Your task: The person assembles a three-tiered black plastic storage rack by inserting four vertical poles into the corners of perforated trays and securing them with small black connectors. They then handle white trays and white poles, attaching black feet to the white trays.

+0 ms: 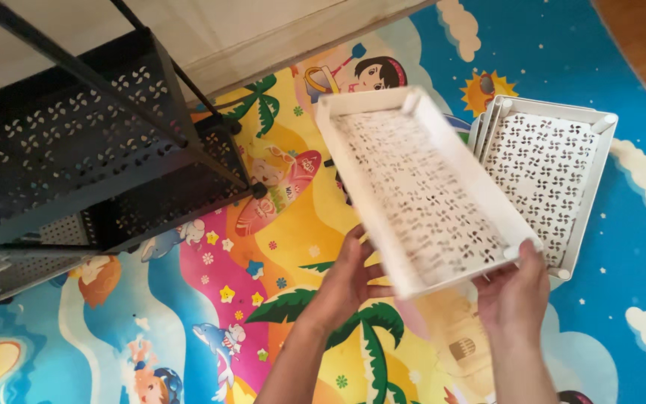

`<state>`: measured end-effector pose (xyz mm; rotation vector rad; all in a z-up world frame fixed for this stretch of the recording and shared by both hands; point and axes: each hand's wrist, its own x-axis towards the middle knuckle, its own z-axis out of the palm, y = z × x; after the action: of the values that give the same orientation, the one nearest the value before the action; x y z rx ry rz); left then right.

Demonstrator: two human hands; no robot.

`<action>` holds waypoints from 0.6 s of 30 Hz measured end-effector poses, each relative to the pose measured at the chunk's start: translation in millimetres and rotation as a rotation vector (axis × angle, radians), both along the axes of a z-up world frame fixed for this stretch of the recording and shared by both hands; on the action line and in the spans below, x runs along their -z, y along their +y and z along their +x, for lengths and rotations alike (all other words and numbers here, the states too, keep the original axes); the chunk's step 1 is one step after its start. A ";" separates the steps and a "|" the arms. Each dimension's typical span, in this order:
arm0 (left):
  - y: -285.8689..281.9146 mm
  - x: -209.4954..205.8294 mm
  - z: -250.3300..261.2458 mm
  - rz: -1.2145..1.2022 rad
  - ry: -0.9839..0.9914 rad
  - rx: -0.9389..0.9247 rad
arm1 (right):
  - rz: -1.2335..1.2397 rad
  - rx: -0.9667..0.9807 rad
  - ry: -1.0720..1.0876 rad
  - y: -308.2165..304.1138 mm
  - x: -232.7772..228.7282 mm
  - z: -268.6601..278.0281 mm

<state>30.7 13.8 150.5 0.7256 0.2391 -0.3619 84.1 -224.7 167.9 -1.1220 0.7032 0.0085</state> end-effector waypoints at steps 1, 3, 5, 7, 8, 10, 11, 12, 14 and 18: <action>-4.3 -18.1 2.5 0.058 -0.043 0.021 | 0.149 0.030 0.063 -6.9 3.7 9.9; -20.8 -49.4 10.1 0.174 -0.134 0.053 | 0.231 -0.071 0.081 -12.4 15.5 18.9; -35.5 -72.7 13.9 0.197 -0.212 0.058 | 0.278 -0.195 0.029 -14.4 30.6 23.4; -42.7 -83.5 15.2 0.221 -0.267 0.062 | 0.292 -0.328 -0.083 -19.1 47.9 18.2; -45.1 -85.3 14.2 0.233 -0.282 0.066 | 0.390 -0.361 -0.119 -22.9 56.5 15.3; -47.2 -82.4 11.2 0.242 -0.296 0.067 | 0.591 -0.425 -0.185 -33.9 72.0 11.2; -47.2 -78.8 9.6 0.239 -0.295 0.066 | 0.556 -0.382 -0.152 -38.3 79.5 10.5; -46.2 -74.8 7.8 0.238 -0.294 0.066 | 0.524 -0.339 -0.119 -40.5 86.4 9.7; -42.8 -67.7 3.9 0.247 -0.280 0.040 | 0.505 -0.262 -0.101 -42.6 93.8 8.1; -28.0 -62.1 10.9 0.419 0.006 -0.069 | 0.397 -0.186 -0.030 -33.6 74.2 15.7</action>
<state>41.6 -14.2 212.5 1.1251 0.3504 -0.2492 99.9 -258.3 93.7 -0.7992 0.5385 0.2776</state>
